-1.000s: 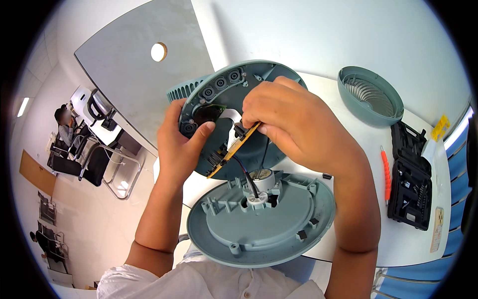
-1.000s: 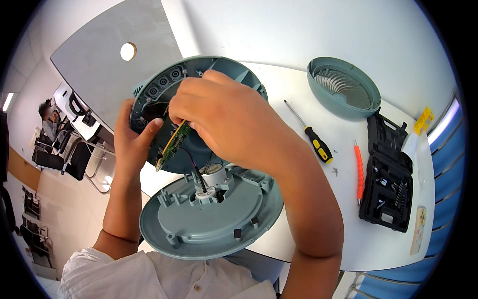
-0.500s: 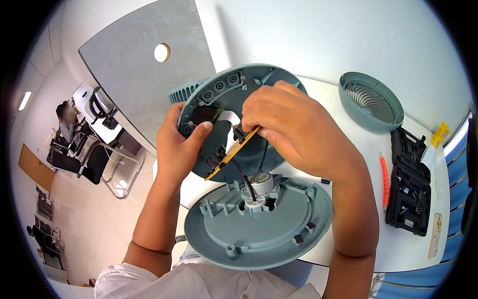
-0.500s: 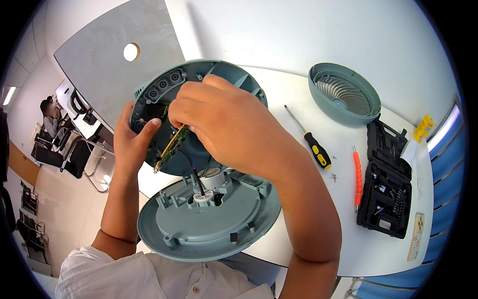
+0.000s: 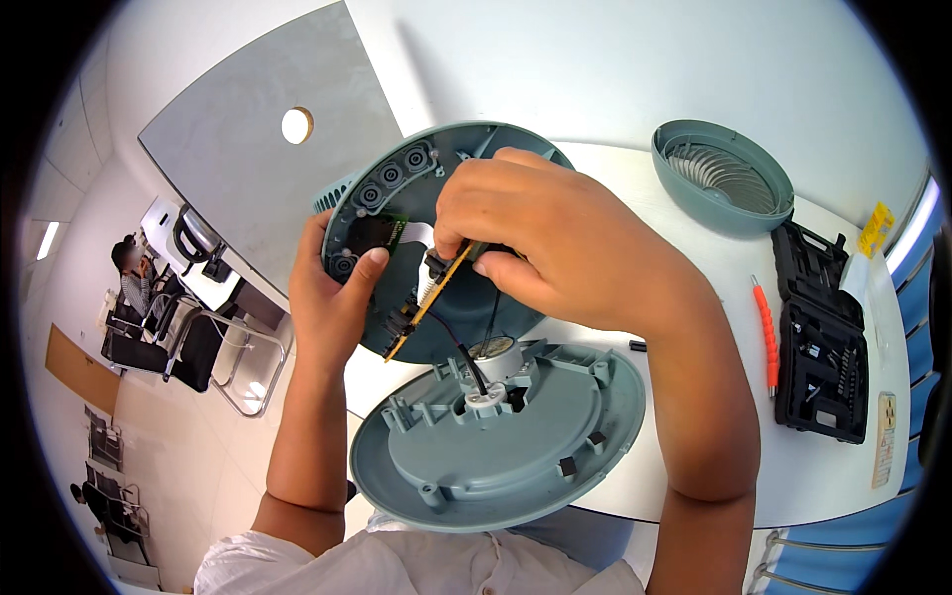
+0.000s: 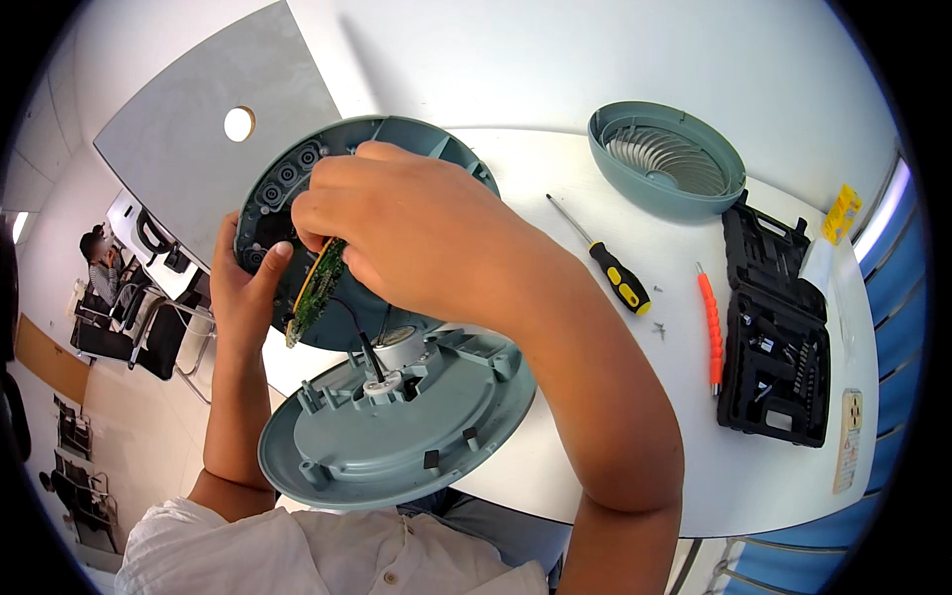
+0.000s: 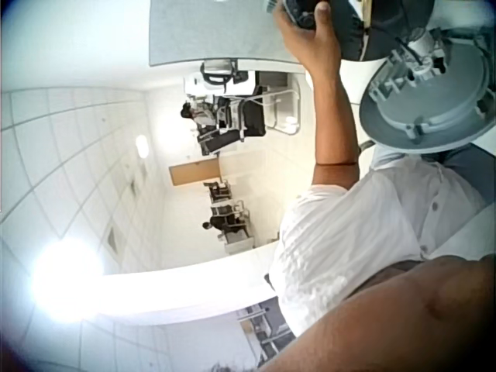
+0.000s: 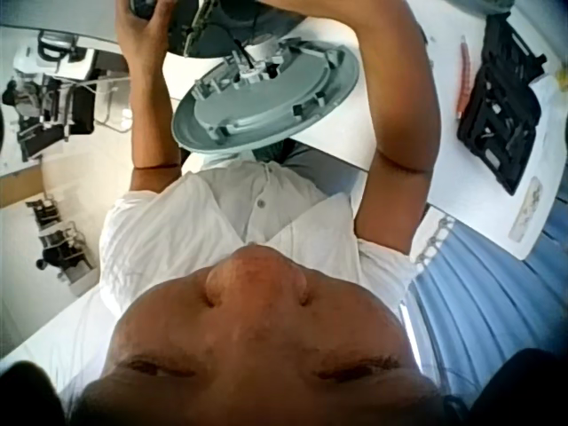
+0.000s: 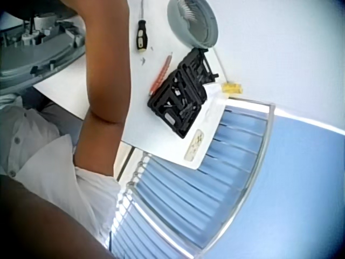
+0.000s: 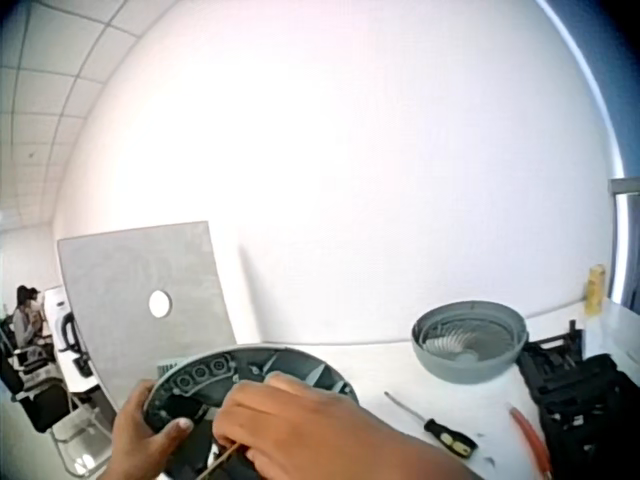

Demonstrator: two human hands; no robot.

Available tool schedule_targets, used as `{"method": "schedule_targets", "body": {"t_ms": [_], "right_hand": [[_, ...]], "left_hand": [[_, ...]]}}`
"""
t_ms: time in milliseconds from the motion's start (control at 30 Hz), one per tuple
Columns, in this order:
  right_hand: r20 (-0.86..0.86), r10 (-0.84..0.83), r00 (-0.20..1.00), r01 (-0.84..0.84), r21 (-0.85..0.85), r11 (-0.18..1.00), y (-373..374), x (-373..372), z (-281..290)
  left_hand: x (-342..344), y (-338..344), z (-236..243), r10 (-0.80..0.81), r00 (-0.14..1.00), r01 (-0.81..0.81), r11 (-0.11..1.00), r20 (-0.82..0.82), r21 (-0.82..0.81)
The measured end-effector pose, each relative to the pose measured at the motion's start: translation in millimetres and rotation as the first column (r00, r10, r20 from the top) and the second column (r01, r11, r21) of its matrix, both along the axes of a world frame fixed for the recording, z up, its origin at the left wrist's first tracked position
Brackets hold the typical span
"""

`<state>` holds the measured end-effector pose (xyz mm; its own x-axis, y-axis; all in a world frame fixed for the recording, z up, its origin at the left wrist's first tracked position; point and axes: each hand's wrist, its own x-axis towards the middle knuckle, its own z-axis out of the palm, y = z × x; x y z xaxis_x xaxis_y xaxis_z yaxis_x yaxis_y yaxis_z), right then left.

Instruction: The person disassembles a small teal fan, removes the circuit board, and repeatedly attempts to reinsert it into the housing while adjusting wires. The person handles the fan casing, circuit board, and wires throughout the clip.

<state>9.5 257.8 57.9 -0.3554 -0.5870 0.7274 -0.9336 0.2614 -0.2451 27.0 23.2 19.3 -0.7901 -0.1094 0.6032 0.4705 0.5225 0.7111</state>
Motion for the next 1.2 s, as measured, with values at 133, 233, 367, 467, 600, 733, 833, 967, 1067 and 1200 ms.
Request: {"method": "schedule_targets", "body": {"t_ms": [133,233,367,467,600,733,833,967,1067,1200], "right_hand": [[0.009,-0.023,1.000,0.023,0.031,0.999,1.6,-0.7,1.1],[0.029,-0.032,0.999,0.030,0.051,0.998,3.5,0.1,2.7],[0.043,-0.032,0.999,0.030,0.051,0.998,2.5,-0.5,2.2],[0.036,-0.005,0.999,0.004,0.049,0.999,5.4,-2.5,5.3],[0.108,0.012,0.994,-0.017,0.045,0.999,4.5,0.4,7.7],[0.169,0.026,0.985,-0.035,0.052,0.998,4.6,3.1,10.0],[0.197,-0.005,0.980,-0.010,0.076,0.997,3.5,5.5,12.4],[0.199,0.016,0.980,-0.028,0.061,0.998,0.5,4.9,12.1],[0.218,0.014,0.976,-0.025,0.046,0.999,-0.5,2.7,10.0],[0.220,-0.003,0.976,-0.004,0.032,0.999,-3.4,3.2,9.9]], "left_hand": [[-3.0,-0.4,-2.0,-0.014,1.000,0.014,1.000,-0.024,0.001],[-4.1,1.3,-2.6,-0.028,0.999,0.029,0.999,-0.041,0.017],[-4.6,-1.0,-3.0,-0.006,0.998,0.004,0.999,-0.067,-0.033],[-4.5,-0.2,1.6,0.010,0.998,-0.015,0.995,-0.055,-0.095],[0.2,0.9,4.4,-0.001,0.999,-0.001,0.997,-0.036,-0.075],[-1.2,-2.0,1.1,-0.010,1.000,0.009,0.999,-0.008,-0.048],[-1.1,-2.6,1.5,-0.029,0.999,0.028,0.999,-0.028,-0.044],[1.5,-5.2,3.5,-0.022,0.999,0.023,0.999,0.023,-0.048],[1.4,-4.5,5.2,-0.025,0.998,0.027,0.999,0.056,-0.030],[1.3,-6.6,4.7,-0.005,1.000,0.004,0.995,-0.008,-0.102]]}}
